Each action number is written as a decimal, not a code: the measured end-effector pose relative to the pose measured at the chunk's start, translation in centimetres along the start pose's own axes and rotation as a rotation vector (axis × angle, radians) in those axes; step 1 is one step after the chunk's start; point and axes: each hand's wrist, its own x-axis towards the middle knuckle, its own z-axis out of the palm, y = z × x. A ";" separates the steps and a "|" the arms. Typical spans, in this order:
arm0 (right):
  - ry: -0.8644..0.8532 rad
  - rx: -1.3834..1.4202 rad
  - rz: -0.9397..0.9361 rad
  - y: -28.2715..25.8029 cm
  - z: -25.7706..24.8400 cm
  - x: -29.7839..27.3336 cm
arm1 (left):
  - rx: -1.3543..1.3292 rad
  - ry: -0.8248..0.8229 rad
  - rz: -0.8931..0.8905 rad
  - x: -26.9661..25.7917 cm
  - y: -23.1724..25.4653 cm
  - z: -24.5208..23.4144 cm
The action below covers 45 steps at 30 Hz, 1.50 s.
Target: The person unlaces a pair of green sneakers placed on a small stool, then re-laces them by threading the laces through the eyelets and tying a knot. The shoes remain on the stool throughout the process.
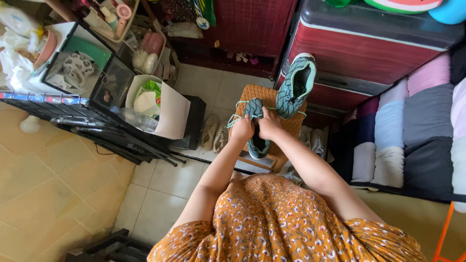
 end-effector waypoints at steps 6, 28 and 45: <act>0.002 1.782 0.304 6.8 -0.4 1.7 | -0.040 0.002 -0.047 -0.2 0.2 -1.0; -0.084 1.988 -0.140 15.0 -4.6 -7.4 | -0.065 -0.021 -0.070 0.4 0.5 0.7; 0.205 1.521 0.799 14.0 -0.7 -5.6 | 0.111 0.022 0.165 0.0 5.9 -2.3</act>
